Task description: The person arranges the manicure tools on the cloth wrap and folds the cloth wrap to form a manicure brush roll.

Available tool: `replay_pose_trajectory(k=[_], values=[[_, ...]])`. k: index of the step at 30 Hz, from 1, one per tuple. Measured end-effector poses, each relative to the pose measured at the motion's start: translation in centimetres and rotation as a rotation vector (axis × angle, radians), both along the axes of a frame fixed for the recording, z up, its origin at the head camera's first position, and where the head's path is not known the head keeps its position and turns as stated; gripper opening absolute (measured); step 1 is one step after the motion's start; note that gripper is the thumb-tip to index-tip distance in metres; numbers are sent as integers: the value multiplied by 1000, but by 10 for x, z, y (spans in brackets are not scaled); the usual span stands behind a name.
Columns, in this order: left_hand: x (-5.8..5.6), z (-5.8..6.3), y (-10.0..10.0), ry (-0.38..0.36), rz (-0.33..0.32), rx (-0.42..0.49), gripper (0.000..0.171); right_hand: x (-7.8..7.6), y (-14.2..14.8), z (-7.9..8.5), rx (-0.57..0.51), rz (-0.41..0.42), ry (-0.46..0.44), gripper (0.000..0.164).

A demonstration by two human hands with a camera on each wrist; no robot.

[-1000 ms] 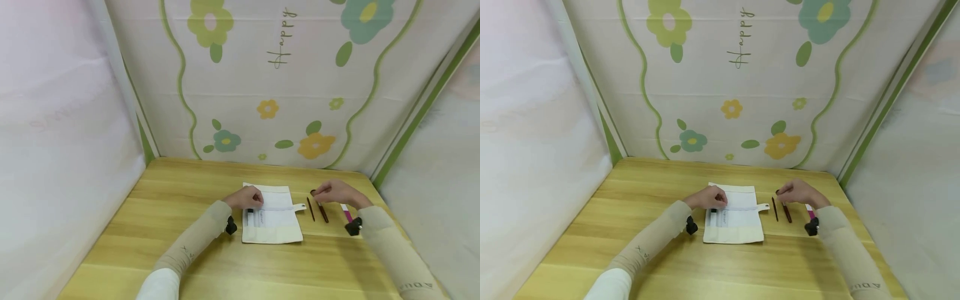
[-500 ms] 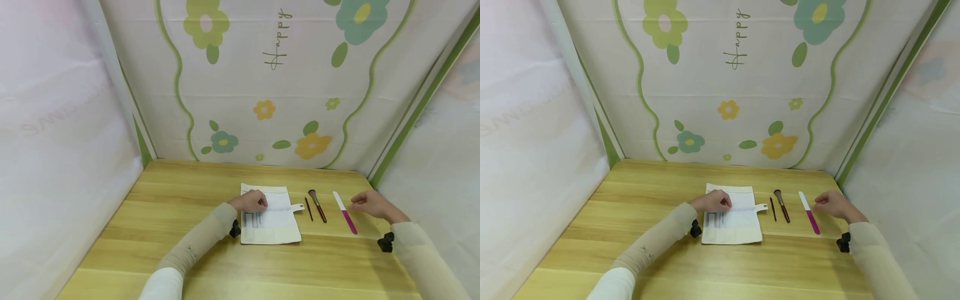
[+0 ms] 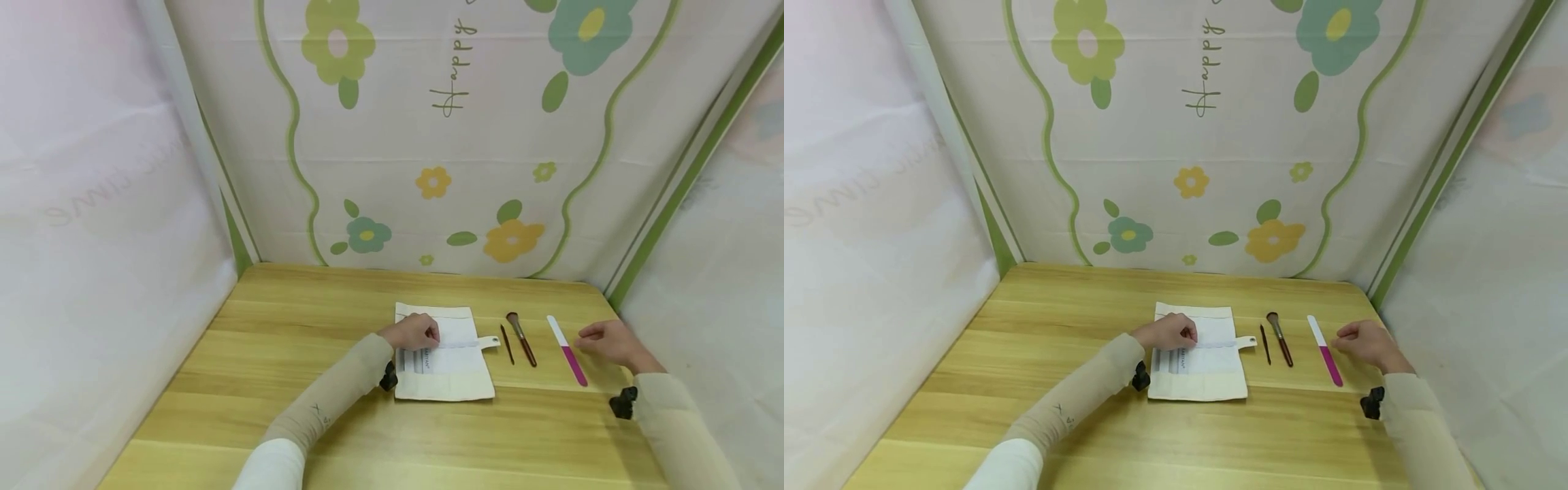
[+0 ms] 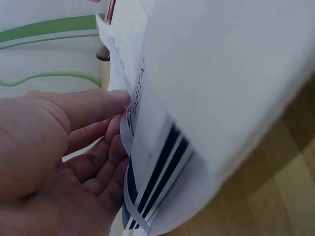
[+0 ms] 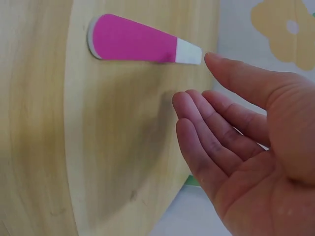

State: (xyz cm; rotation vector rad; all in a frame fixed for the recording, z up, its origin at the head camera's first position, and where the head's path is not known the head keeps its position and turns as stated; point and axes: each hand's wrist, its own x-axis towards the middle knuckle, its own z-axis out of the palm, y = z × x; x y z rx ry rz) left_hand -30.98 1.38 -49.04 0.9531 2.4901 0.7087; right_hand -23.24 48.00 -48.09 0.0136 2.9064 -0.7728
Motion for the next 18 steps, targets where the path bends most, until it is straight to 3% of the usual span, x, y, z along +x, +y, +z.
replay_pose_trajectory(k=[11,18], values=[[-7,-6,-8,-35,-28,30,14,-19,-18,2,59,4,-56,31],[-9,-6,-11,-47,-44,52,14,-31,-25,1,136,-29,-136,30]])
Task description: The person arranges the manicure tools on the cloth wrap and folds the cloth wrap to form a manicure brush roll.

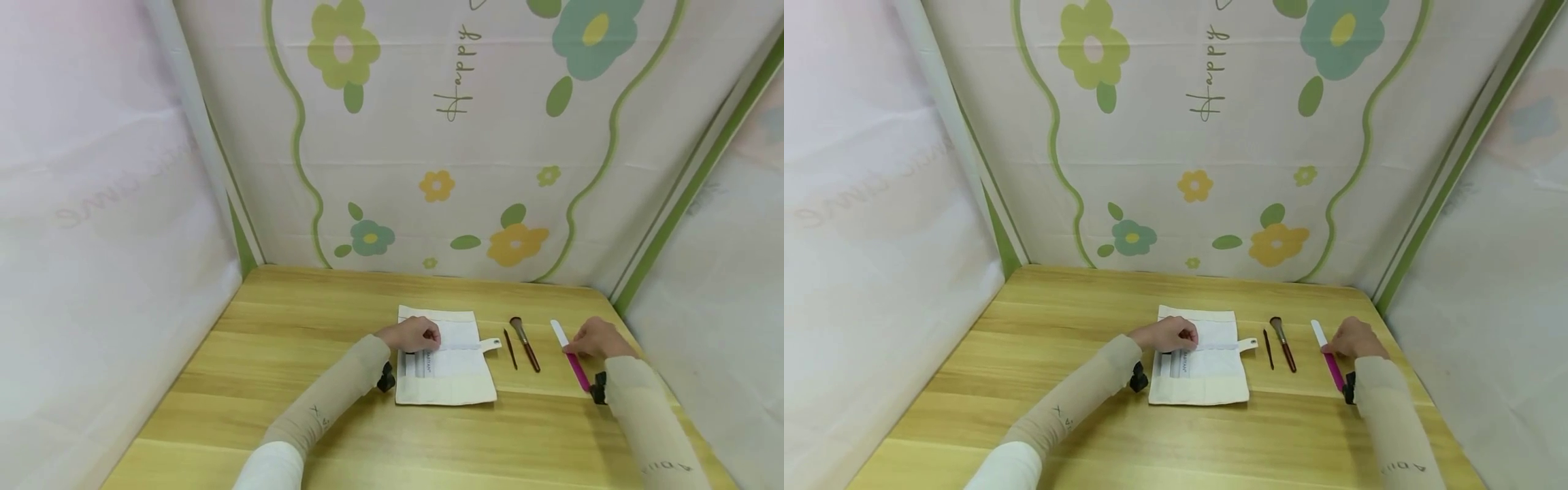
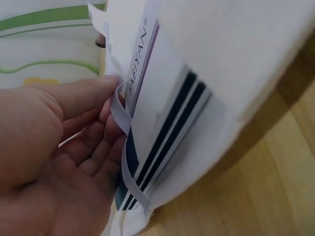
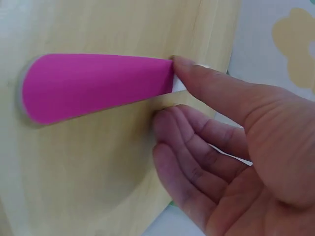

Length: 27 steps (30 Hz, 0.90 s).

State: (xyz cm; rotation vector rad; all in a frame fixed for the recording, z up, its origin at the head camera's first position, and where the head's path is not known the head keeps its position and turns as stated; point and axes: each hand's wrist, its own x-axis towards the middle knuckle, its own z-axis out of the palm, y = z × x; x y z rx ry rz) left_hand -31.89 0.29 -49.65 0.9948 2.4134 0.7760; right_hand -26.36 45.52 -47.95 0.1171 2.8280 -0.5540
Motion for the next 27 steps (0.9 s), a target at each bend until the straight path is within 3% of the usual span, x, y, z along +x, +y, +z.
replay_pose_trajectory(k=[8,12,17,22,27], values=[[3,3,0,6,12,7,13,-7,-16,6,34,-45,-67,29],[4,5,0,5,8,8,13,-7,-15,11,17,0,-44,30],[6,6,0,-2,6,16,14,-3,-7,19,-61,58,-22,29],[4,4,-1,7,6,11,13,-2,-6,21,-165,37,-52,34],[3,2,-2,-7,3,14,14,-8,-10,19,-157,55,-49,48]])
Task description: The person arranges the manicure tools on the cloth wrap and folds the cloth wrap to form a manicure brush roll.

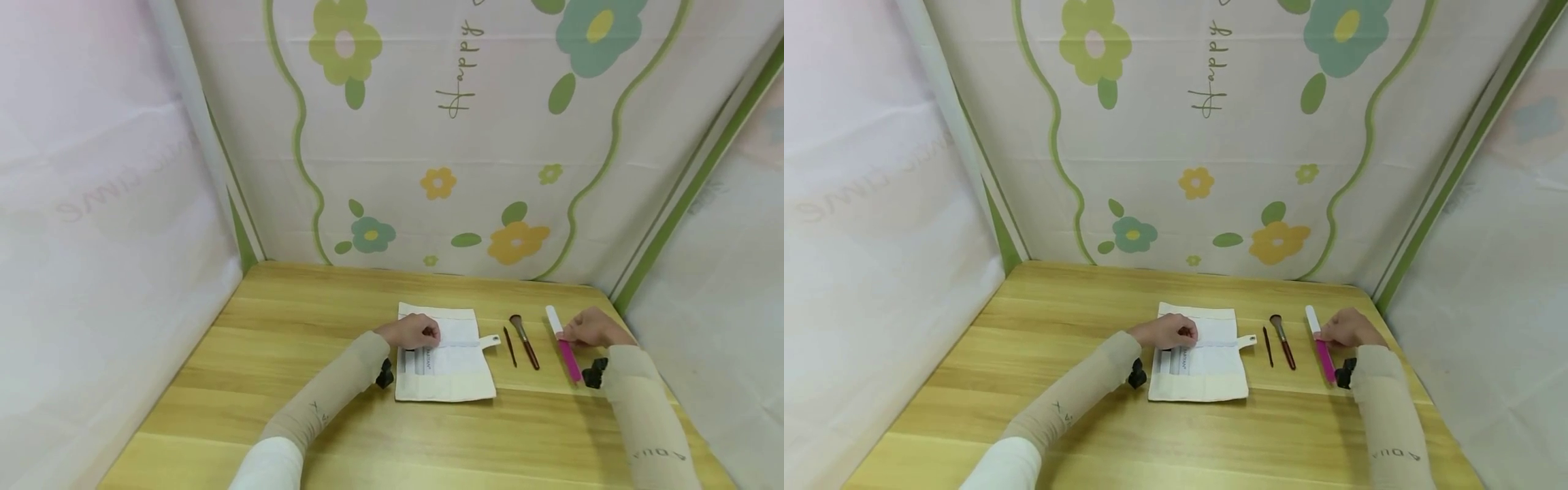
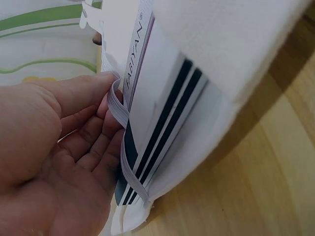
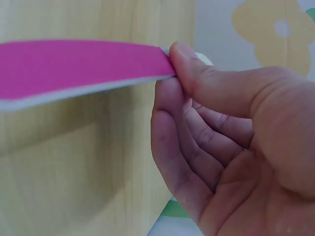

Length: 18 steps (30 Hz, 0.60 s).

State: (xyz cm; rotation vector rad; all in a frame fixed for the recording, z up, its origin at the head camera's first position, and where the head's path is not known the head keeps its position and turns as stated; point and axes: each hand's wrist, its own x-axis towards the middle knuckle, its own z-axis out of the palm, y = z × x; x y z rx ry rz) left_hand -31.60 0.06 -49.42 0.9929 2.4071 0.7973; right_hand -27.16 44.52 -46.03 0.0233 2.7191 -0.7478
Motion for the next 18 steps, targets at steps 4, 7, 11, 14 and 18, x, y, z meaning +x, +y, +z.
replay_pose_trajectory(k=[4,7,11,14,18], values=[[0,2,0,-18,-6,4,15,-4,-8,5,-23,11,13,49],[0,1,0,-19,-7,2,15,-6,-18,12,-61,13,4,42],[-1,0,0,-14,-5,2,15,-13,-35,20,-94,11,-3,38],[-1,-1,0,-18,-5,3,15,-21,-50,24,-121,19,3,42],[-1,-1,-1,-19,-11,-6,15,-31,-74,34,-148,39,23,45]])
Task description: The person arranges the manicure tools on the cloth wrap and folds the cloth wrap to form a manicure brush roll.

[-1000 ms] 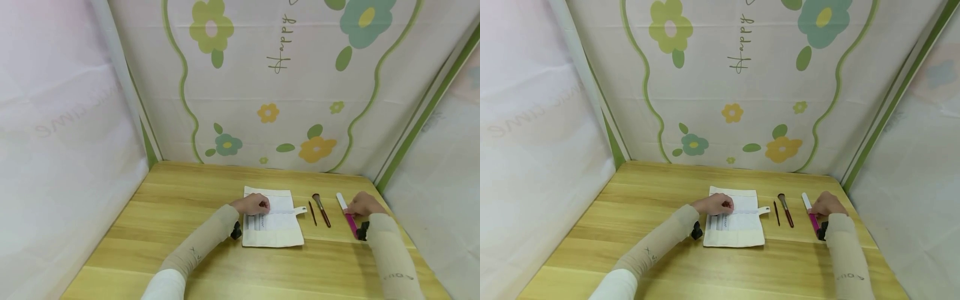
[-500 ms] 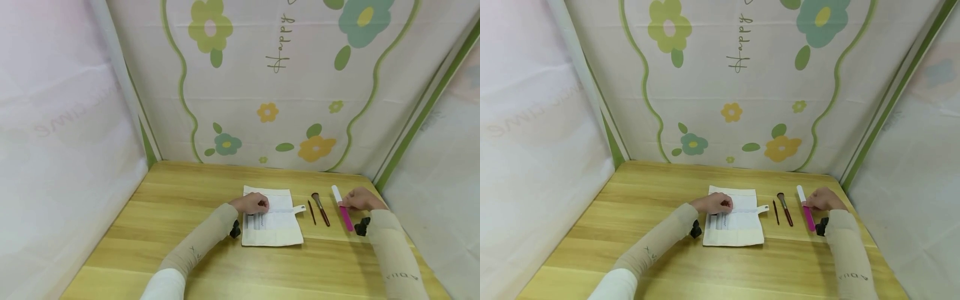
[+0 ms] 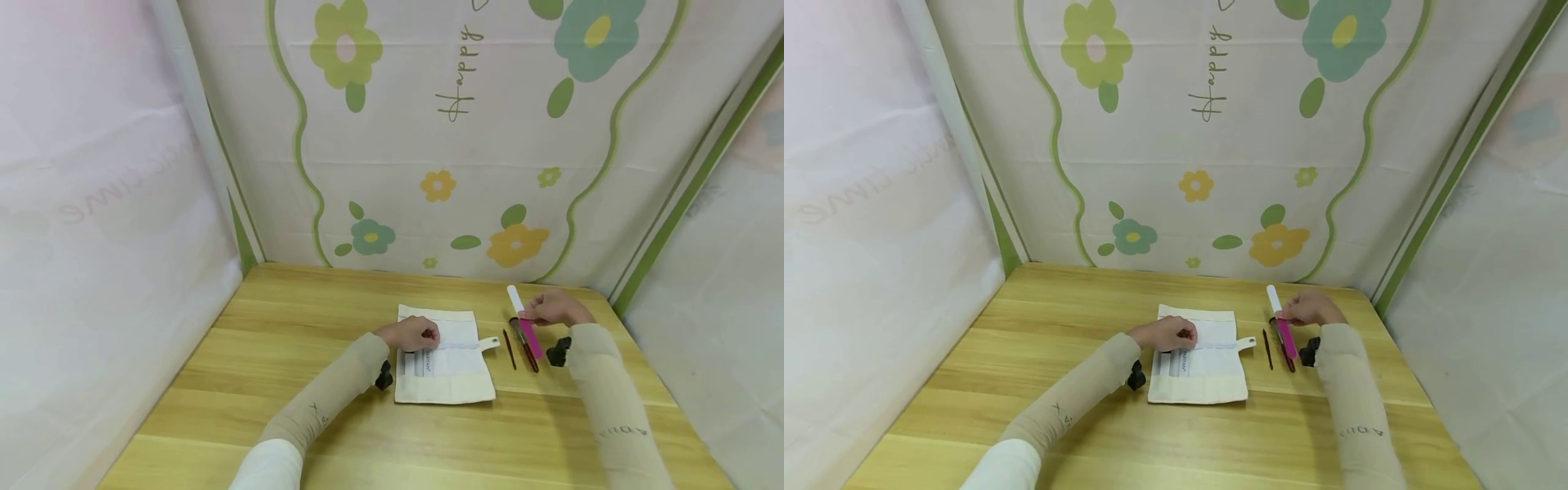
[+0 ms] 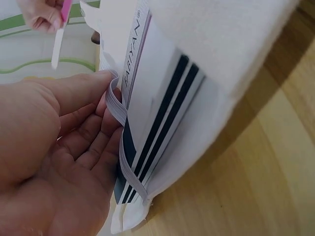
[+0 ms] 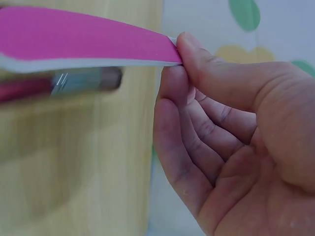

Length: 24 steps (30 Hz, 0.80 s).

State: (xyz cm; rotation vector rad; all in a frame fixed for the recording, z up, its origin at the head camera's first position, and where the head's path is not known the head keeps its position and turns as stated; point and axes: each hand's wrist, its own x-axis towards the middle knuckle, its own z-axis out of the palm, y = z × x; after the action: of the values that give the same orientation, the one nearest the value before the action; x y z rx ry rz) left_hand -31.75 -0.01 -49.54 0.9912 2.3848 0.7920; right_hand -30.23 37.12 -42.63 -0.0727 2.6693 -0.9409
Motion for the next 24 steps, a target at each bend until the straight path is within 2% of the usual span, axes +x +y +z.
replay_pose_trajectory(k=[3,6,8,11,14,20,24], values=[[-1,-1,0,8,-3,-5,15,-8,-20,7,-26,10,16,43],[-1,-2,1,11,-1,-1,15,-16,-41,10,-53,22,31,32],[-1,-3,1,9,0,0,15,-21,-55,8,-74,20,45,26],[-1,-3,1,6,2,-2,16,-26,-75,1,-110,-2,75,27],[-2,-3,2,10,1,-5,16,-31,-94,-10,-166,-60,116,26],[-3,-3,2,23,-8,-9,16,-37,-129,-36,-356,-221,227,27],[-3,-3,2,19,-11,-7,15,-38,-143,-47,-396,-305,239,25]])
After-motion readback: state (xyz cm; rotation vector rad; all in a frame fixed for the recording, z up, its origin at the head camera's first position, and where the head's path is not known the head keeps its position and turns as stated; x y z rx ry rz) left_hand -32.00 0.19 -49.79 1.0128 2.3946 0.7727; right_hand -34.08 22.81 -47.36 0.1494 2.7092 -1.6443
